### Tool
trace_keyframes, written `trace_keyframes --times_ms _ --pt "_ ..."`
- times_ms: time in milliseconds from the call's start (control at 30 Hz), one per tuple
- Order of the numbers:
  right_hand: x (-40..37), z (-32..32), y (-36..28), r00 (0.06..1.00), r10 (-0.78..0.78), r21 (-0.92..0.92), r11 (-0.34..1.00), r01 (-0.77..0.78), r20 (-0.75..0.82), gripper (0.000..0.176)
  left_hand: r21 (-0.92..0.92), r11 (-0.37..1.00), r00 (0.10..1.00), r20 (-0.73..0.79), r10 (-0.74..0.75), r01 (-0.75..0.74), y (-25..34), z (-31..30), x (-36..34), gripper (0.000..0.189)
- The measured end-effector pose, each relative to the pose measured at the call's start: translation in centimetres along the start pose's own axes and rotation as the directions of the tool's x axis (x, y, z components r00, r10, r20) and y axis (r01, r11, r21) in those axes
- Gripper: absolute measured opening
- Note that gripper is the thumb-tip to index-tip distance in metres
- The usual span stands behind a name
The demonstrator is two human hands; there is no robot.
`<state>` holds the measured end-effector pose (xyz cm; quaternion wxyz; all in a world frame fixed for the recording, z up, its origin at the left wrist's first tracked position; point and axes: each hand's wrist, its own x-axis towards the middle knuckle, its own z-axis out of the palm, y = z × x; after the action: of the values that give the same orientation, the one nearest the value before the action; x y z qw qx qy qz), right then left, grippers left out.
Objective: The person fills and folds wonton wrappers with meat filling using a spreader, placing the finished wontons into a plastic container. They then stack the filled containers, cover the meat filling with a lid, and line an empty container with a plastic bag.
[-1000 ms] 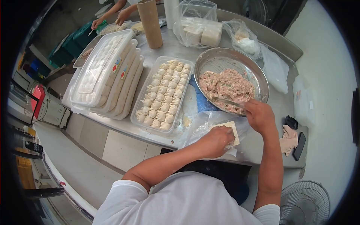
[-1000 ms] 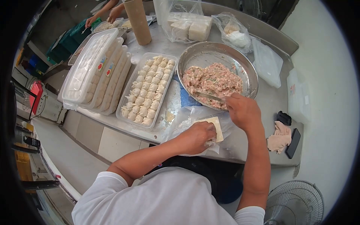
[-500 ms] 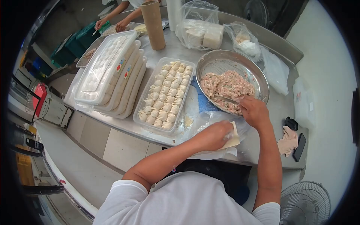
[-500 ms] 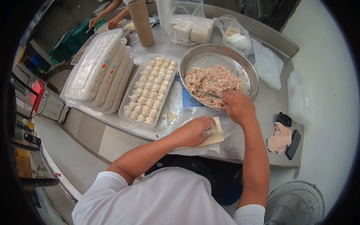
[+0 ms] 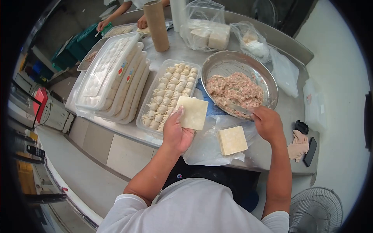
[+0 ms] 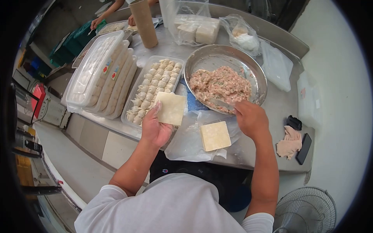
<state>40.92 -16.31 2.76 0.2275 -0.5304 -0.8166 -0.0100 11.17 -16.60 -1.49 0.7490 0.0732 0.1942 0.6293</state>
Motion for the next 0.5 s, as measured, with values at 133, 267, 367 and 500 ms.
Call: trace_keyframes --times_ms 133,267,367,500 --pt "-1.1 -1.7 -3.3 0.998 -0.001 0.168 0.986 0.012 -0.064 0.021 0.019 0.993 0.993 -0.026 -0.116 0.117 -0.7 0.1 1.1 0.04" --pt "-2.5 0.5 -5.7 0.991 0.033 0.235 0.972 -0.002 -0.127 0.028 -0.022 0.974 0.971 0.087 -0.223 0.226 -2.0 2.2 0.7 0.038" --pt "-3.8 0.8 -5.4 0.994 0.045 0.213 0.977 -0.023 -0.098 0.03 -0.017 0.968 0.961 0.127 -0.245 0.249 -2.4 2.2 1.3 0.038" --pt "-5.2 -1.5 -6.0 0.987 0.104 0.091 0.992 -0.093 -0.126 0.032 0.037 0.991 0.991 0.023 -0.13 0.129 -2.6 1.7 2.1 0.033"
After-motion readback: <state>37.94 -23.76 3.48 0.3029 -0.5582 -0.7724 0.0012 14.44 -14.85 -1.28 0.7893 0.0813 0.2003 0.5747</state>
